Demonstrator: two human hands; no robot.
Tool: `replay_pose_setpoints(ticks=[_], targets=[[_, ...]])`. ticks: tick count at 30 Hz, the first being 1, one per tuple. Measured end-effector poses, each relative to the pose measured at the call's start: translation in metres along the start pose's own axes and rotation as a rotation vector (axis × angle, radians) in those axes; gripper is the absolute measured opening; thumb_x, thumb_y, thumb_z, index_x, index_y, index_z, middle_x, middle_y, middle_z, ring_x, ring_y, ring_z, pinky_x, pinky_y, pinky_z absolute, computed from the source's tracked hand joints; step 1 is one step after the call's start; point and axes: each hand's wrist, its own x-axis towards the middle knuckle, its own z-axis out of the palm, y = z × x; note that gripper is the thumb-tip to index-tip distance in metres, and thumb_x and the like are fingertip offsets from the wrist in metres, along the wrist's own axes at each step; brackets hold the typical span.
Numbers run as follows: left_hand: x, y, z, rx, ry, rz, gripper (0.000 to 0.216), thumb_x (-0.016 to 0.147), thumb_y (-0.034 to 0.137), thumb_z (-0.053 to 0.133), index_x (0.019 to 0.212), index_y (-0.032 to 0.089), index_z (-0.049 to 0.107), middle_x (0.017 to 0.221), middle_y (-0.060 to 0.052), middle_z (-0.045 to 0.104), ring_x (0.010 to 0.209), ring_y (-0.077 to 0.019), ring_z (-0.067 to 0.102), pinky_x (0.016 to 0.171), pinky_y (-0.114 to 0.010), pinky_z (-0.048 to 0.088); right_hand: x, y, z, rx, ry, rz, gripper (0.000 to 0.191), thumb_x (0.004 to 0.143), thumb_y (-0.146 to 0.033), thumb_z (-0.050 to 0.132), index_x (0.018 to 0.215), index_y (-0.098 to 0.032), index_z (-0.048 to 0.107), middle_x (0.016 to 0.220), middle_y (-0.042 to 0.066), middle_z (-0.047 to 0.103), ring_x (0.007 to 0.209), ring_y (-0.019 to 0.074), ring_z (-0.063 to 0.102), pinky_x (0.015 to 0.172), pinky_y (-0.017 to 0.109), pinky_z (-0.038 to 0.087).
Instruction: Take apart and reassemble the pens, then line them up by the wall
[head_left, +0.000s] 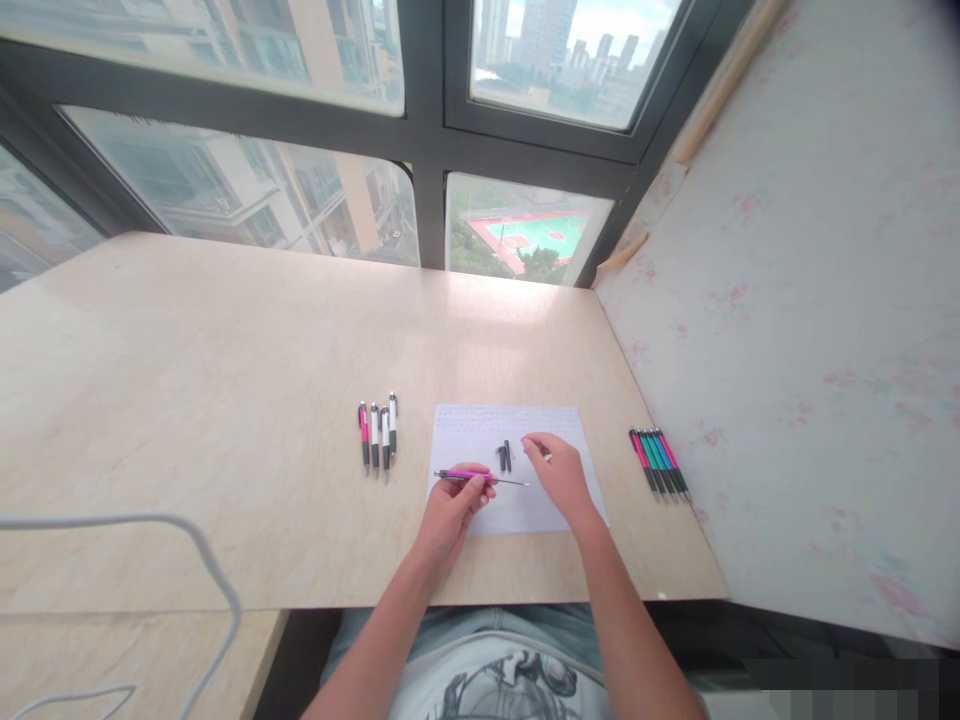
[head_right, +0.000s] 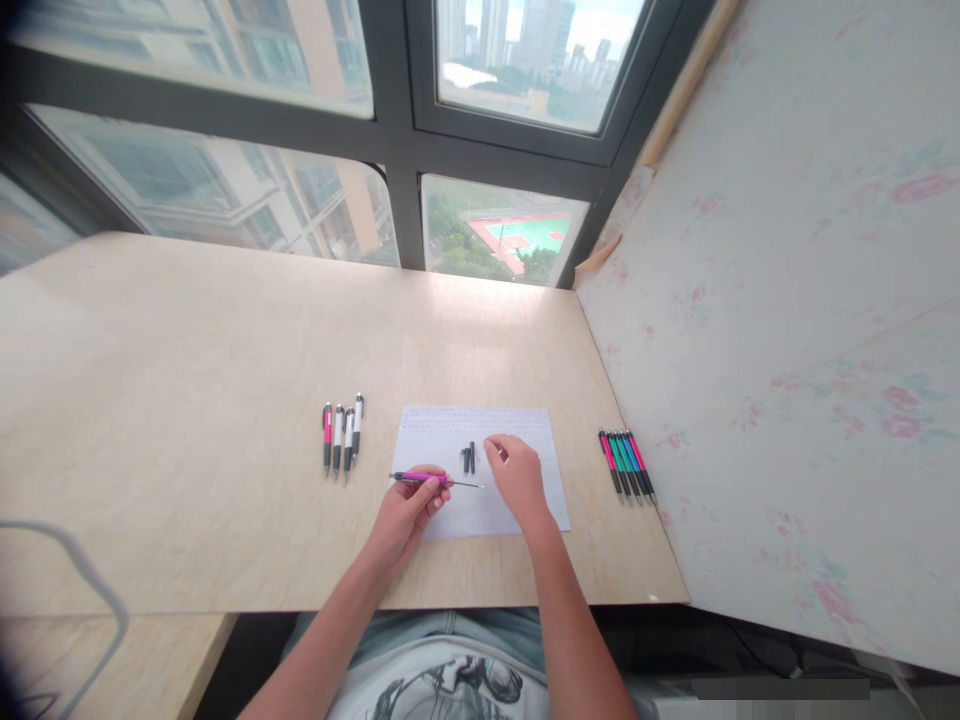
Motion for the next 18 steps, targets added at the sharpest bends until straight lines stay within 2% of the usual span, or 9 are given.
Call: replay_pose_setpoints(ticks=[2,5,8,13,18], targets=[[0.000,0.000,0.001,0.034,-0.009,0.002,0.023,0.075,0.030,0.075,0.090,0.014,0.068,0.080,-0.006,0.070,0.069,-0.0123,0.060,0.063,-0.023,0.044,-0.011,-0.009,-0.009,0.043,-0.072,-0.030,0.029,0.091,-0.033,0.047,0.089,-0.018,0.071,0.084,0.006,0.072,0.078,0.0188,0.064,0.068,0.029,0.047],[-0.001,0.001,0.003,0.079,-0.024,0.008,0.023,0.075,0.031,0.075,0.089,0.014,0.069,0.079,-0.006,0.071,0.069,-0.0140,0.061,0.064,-0.024,0.045,-0.029,-0.024,-0.021,0.022,-0.280,-0.156,0.022,0.091,-0.029,0.050,0.092,-0.022,0.072,0.085,0.003,0.071,0.077,0.0167,0.063,0.067,0.027,0.046],[-0.001,0.002,0.004,0.106,-0.030,0.009,0.023,0.075,0.033,0.074,0.088,0.015,0.069,0.081,-0.007,0.071,0.070,-0.0151,0.062,0.065,-0.025,0.046,-0.041,-0.027,-0.032,-0.071,-0.355,-0.210,0.020,0.089,-0.022,0.053,0.090,-0.023,0.072,0.083,0.003,0.071,0.076,0.0167,0.062,0.069,0.028,0.047],[0.000,0.003,0.003,0.063,0.015,0.006,0.023,0.074,0.032,0.074,0.088,0.014,0.068,0.082,-0.008,0.071,0.070,-0.0144,0.061,0.064,-0.025,0.047,-0.051,-0.001,-0.049,-0.106,-0.332,-0.097,0.016,0.084,-0.019,0.054,0.084,-0.021,0.070,0.084,0.004,0.069,0.078,0.0182,0.063,0.067,0.029,0.049],[0.000,0.001,0.002,0.025,0.027,-0.009,0.022,0.076,0.030,0.074,0.089,0.014,0.068,0.083,-0.007,0.071,0.070,-0.0128,0.061,0.065,-0.023,0.047,-0.047,0.026,-0.044,-0.176,-0.124,0.041,0.018,0.082,-0.022,0.052,0.081,-0.019,0.070,0.079,0.006,0.070,0.071,0.0201,0.062,0.068,0.034,0.049]])
